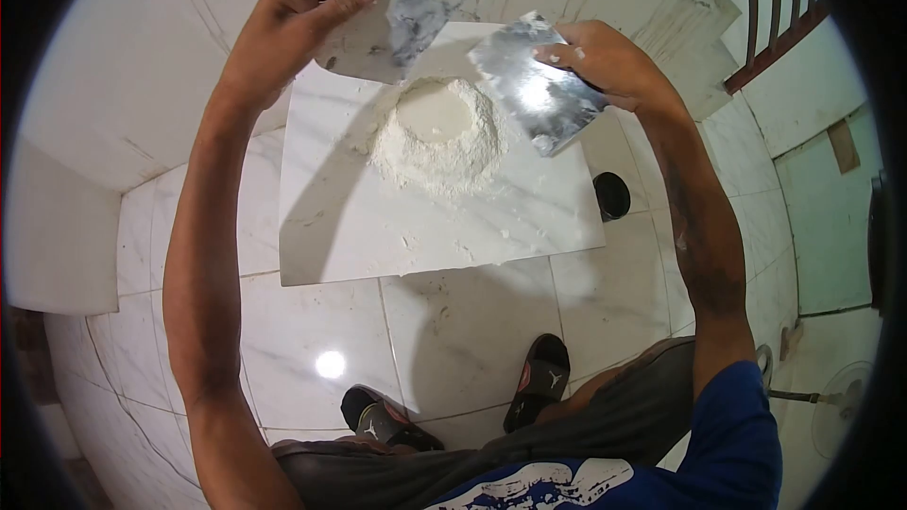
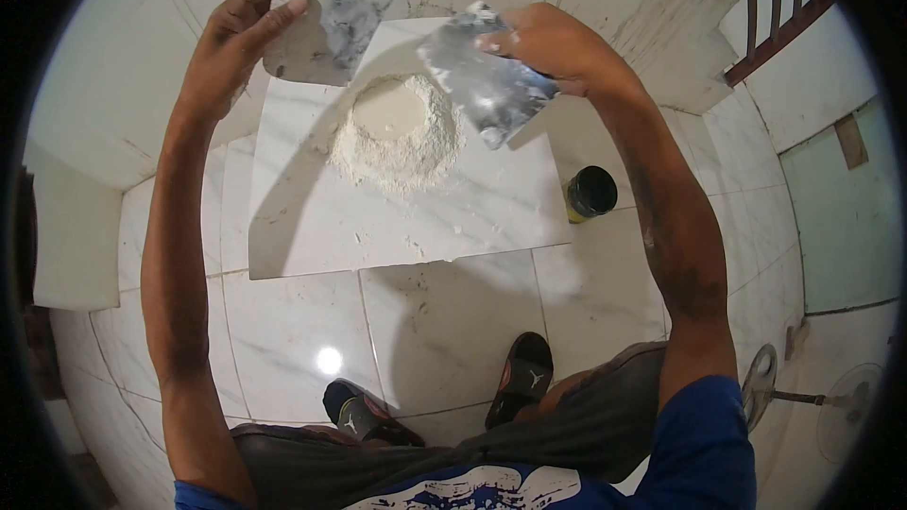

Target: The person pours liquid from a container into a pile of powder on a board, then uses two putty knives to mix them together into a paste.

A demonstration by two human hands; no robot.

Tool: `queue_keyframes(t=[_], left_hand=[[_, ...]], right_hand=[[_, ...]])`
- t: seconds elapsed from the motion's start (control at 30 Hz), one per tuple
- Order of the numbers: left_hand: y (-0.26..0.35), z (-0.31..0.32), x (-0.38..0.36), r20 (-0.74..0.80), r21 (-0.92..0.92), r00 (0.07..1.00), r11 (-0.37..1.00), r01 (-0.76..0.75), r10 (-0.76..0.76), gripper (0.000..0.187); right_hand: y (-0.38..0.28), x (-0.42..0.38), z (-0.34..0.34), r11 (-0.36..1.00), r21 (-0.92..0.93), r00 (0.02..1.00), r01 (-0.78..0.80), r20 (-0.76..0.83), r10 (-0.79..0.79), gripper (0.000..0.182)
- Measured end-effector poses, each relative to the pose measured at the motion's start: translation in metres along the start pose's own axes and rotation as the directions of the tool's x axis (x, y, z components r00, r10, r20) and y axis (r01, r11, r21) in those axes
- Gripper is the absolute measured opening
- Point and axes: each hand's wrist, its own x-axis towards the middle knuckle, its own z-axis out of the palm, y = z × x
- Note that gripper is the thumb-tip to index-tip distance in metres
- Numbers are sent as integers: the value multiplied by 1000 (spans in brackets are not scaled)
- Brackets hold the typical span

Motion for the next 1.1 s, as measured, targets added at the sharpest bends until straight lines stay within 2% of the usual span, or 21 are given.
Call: queue_keyframes(t=[0.03, 0.13, 0.23, 0.33, 0.43, 0.53, 0.57, 0.67, 0.77, 0.83, 0.93, 1.03, 1.1], left_hand=[[-1, -3, 0, -53, -19, 998, 1000, 20, -21, 51], [-1, -8, -4, -202, -37, 977, 997, 65, -71, 57], [0, -18, -3, -120, -65, 988, 994, 91, -98, 62], [4, -15, -3, -169, -100, 979, 990, 99, -115, 65], [-1, -21, 0, -179, -65, 971, 987, 148, -158, 67], [-8, -18, 4, -217, -46, 967, 990, 130, -137, 69], [-7, -17, 4, -231, -39, 961, 989, 145, -150, 70], [2, -13, 2, -241, -34, 955, 985, 172, -175, 72], [2, -14, -2, -200, -40, 962, 982, 183, -188, 73], [8, -8, -5, -214, -23, 953, 977, 213, -213, 74], [8, -2, -6, -252, -54, 946, 979, 198, -205, 55], [10, 0, -9, -268, -28, 939, 975, 218, -218, 54], [9, -6, -10, -193, -20, 950, 969, 247, -246, 66]], right_hand=[[16, 7, -7, 997, 74, 1000, -2, 0, 2, 30], [73, 24, -21, 948, 195, 968, -250, 47, 246, 26], [105, 21, -22, 902, 330, 959, -279, 143, 245, 25], [95, 5, -13, 847, 424, 946, -322, 122, 299, 24], [101, 10, 0, 827, 452, 942, -335, 153, 297, 23], [84, 13, 16, 857, 349, 925, -379, 154, 346, 23], [69, 7, 18, 880, 294, 928, -372, 129, 349, 24], [89, 16, 28, 807, 496, 947, -322, 155, 282, 26], [54, 4, 29, 859, 369, 935, -355, 114, 337, 27], [67, 14, 28, 872, 381, 952, -306, 125, 279, 28], [59, 13, 27, 901, 345, 965, -262, 104, 241, 29], [54, 15, 30, 914, 338, 975, -224, 75, 211, 29], [53, 18, 30, 917, 343, 979, -206, 72, 193, 30]])
